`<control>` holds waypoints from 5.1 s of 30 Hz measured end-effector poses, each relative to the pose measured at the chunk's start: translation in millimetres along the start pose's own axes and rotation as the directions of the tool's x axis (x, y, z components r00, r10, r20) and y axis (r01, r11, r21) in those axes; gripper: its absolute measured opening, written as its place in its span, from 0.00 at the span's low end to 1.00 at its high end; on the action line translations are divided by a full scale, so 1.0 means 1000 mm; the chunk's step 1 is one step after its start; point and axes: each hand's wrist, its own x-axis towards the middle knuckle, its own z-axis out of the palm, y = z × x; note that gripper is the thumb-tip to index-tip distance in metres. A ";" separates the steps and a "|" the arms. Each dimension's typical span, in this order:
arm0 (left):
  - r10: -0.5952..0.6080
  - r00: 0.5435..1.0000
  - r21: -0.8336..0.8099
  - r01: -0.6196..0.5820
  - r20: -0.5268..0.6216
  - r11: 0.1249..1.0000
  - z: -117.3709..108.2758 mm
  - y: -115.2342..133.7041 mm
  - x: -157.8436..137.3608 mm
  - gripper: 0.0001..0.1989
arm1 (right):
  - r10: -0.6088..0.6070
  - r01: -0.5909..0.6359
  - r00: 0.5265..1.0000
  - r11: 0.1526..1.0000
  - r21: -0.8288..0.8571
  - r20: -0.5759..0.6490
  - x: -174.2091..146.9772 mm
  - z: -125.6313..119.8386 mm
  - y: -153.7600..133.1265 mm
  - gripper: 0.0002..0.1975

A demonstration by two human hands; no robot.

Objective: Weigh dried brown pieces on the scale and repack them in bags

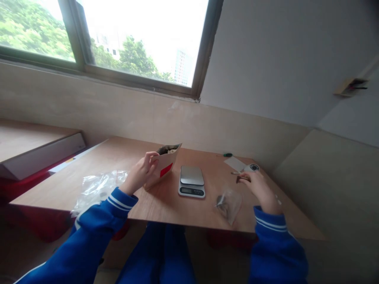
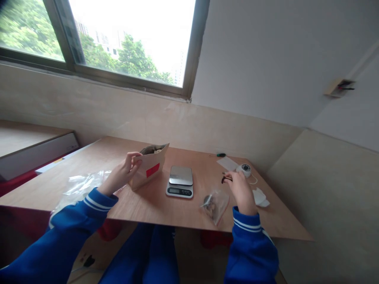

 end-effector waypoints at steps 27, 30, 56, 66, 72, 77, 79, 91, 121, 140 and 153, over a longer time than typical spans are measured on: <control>0.021 0.999 -0.095 -0.018 0.034 0.995 0.015 0.007 -0.018 0.13 | -0.588 0.403 0.801 0.671 0.623 0.116 0.025 0.074 -0.197 0.14; 0.013 1.000 -0.092 -0.011 0.027 0.996 0.014 0.008 -0.017 0.13 | -0.529 0.332 0.840 0.681 0.653 0.124 0.024 0.077 -0.195 0.16; 0.029 1.000 -0.127 -0.028 0.011 0.992 0.012 0.000 -0.017 0.14 | -0.589 0.466 0.804 0.706 0.533 0.077 0.033 0.091 -0.200 0.23; 0.008 0.998 -0.102 -0.014 -0.060 0.995 0.013 -0.004 -0.017 0.16 | -0.548 0.415 0.835 0.690 0.594 0.054 0.030 0.097 -0.201 0.12; -0.013 0.999 -0.130 0.007 -0.047 0.991 0.014 0.004 -0.019 0.17 | -0.530 0.443 0.837 0.803 0.400 0.136 0.024 0.102 -0.201 0.13; -0.024 0.999 -0.088 0.020 -0.039 0.996 0.010 0.004 -0.017 0.16 | -0.495 0.438 0.869 0.788 0.433 0.021 0.009 0.078 -0.187 0.17; -0.038 0.999 -0.055 0.036 -0.038 0.998 0.009 -0.001 -0.015 0.17 | -0.408 0.380 0.912 0.807 0.452 -0.038 -0.005 0.063 -0.161 0.16; -0.058 0.994 -0.070 0.051 -0.091 0.996 0.033 -0.045 -0.012 0.17 | 0.426 -0.415 0.900 0.766 0.491 0.096 -0.122 0.078 0.083 0.06; -0.283 0.875 -0.081 0.273 -0.393 0.958 0.110 -0.063 -0.060 0.22 | 0.113 -0.294 0.942 0.730 0.617 0.315 -0.096 0.107 0.043 0.19; -0.285 0.884 -0.091 0.270 -0.372 0.958 0.109 -0.068 -0.066 0.25 | 0.135 -0.273 0.899 0.916 0.292 0.416 -0.082 0.099 0.016 0.23; -0.328 0.874 -0.159 0.289 -0.358 0.944 0.111 -0.072 -0.067 0.25 | 0.240 -0.312 0.935 0.906 0.287 0.260 -0.060 0.097 0.020 0.14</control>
